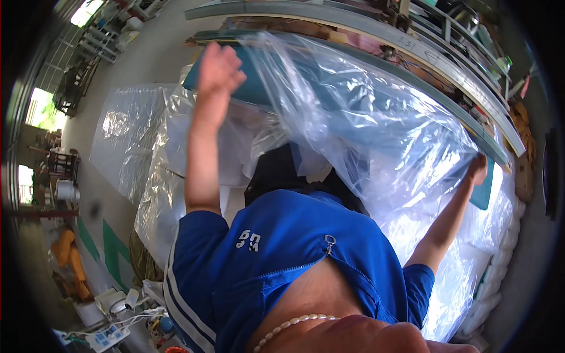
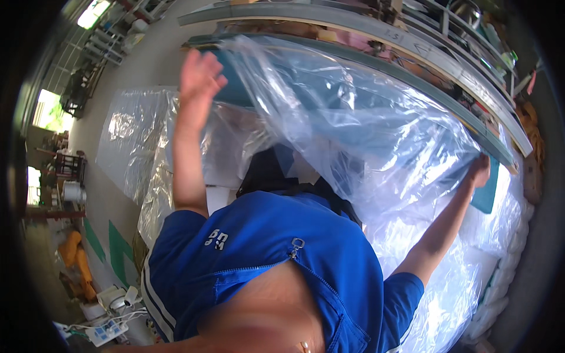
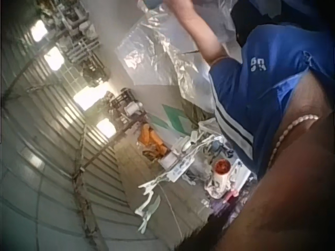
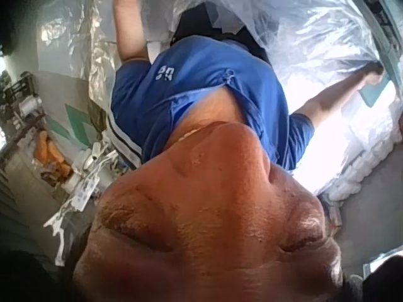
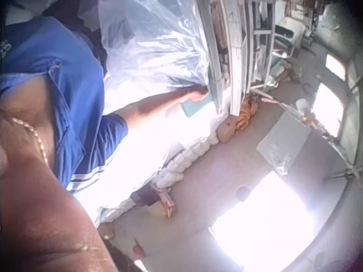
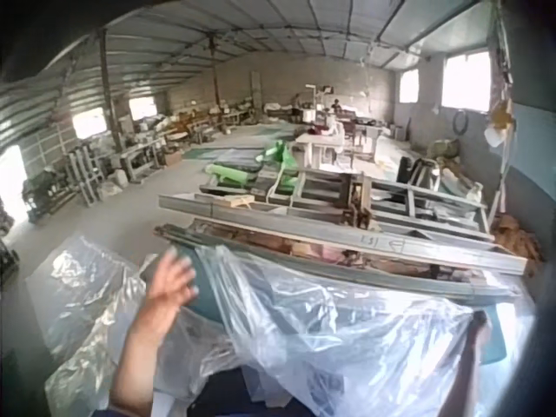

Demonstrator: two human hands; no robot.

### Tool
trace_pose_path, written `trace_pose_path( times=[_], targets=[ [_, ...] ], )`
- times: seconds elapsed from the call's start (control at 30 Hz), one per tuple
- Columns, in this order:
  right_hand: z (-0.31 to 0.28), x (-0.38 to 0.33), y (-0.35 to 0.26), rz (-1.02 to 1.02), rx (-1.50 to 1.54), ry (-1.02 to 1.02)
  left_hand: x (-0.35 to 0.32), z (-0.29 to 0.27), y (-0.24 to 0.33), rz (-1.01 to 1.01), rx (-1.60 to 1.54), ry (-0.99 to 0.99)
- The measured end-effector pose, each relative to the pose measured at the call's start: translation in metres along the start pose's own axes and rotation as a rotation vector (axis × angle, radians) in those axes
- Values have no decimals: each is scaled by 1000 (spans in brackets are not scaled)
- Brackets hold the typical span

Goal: Covering long industrial parts with clear plastic film in a manufacturing setting.

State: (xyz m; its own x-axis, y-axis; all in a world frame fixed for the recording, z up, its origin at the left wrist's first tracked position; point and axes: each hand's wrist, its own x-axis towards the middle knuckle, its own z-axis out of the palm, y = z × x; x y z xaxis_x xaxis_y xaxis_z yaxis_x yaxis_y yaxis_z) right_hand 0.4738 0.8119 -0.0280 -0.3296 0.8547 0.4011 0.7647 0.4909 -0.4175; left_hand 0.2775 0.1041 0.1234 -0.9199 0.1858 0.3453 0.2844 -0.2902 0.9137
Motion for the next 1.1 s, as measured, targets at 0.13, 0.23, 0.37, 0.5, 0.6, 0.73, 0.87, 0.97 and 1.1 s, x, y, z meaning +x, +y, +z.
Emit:
trace_pose_path(
  times=[0.13,0.23,0.37,0.5,0.6,0.73,0.87,0.97,1.1],
  targets=[
    [-9,-10,-18,95,-84,-2,-111,18,-99,-475,-86,-147],
    [-13,-10,-25,99,-134,-25,-185,32,-182,-652,310,-283],
    [-15,-9,-21,92,-194,-44,-173,32,-181,-427,469,-435],
    [-21,-9,-30,106,-198,-77,-116,-11,-134,-458,127,-137],
    [-19,-9,-18,103,-210,-97,-52,-94,-21,0,-1,468],
    [-16,-1,-14,53,-198,-126,-38,-203,5,373,121,1018],
    [-20,-6,-31,35,-197,-136,-64,-175,-80,81,-298,1087],
    [-17,-3,-13,35,-207,-122,-86,-126,-145,-215,-367,745],
    [-23,-7,-12,-58,-245,-156,-45,-197,-61,144,-361,890]
  ],
)
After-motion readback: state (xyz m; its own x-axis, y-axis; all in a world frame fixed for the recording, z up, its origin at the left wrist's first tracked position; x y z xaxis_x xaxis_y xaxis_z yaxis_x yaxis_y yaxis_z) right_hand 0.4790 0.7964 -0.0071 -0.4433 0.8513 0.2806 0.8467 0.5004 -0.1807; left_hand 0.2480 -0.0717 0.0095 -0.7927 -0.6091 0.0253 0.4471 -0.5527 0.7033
